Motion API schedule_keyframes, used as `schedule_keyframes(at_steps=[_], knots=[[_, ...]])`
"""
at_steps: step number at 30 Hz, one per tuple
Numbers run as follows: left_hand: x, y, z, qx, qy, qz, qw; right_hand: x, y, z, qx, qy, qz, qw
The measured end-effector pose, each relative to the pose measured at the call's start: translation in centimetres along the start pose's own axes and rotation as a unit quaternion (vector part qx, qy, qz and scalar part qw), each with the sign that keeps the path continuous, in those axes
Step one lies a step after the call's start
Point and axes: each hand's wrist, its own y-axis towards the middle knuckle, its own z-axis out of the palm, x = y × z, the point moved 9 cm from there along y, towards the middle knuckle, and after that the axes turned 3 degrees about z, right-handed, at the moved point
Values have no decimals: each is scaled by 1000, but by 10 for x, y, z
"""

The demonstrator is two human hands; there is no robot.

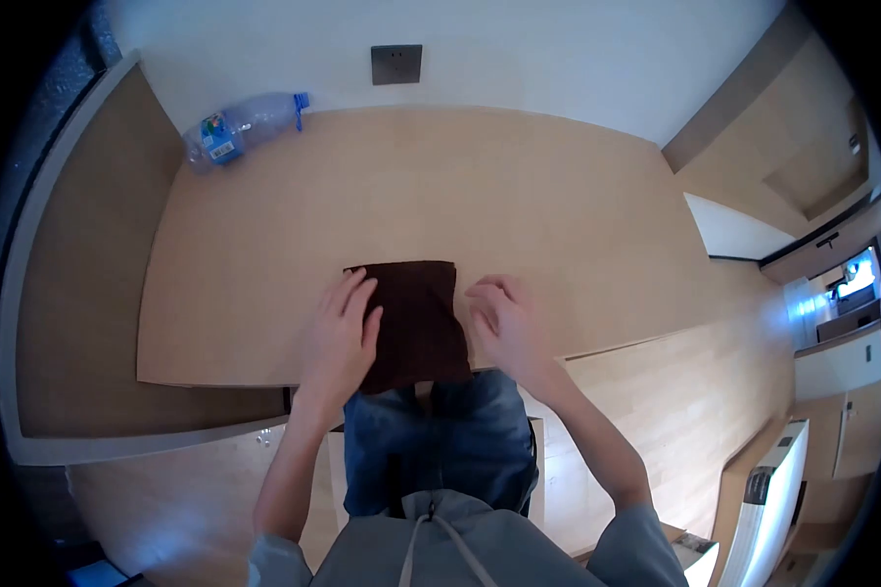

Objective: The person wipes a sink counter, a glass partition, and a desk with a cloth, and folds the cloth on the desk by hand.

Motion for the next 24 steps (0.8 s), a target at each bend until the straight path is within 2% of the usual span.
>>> schedule_keyframes(at_steps=[2, 5, 8, 11, 14, 17, 20, 24], knots=[[-5, -16, 15, 23, 16, 33, 999, 11, -8, -1, -1, 14, -1, 1000], [-15, -21, 16, 28, 28, 54, 998, 6, -4, 8, 20, 63, 65, 996], [-21, -22, 5, 55, 14, 31, 998, 4, -2, 14, 49, 51, 103, 992], [-35, -32, -1, 104, -20, 82, 991, 4, -7, 15, 64, 26, 113, 991], [-27, -48, 3, 112, -25, 123, 986, -6, -16, 22, 123, 77, 177, 973], [-23, -54, -1, 80, -47, 130, 987, 2, -20, 16, 124, 68, 165, 976], [-26, -57, -7, 51, -56, 155, 985, 6, -25, 13, 190, 50, 198, 960], [-26, -63, -8, 23, -50, 176, 983, 5, -32, 13, 186, 67, 184, 963]])
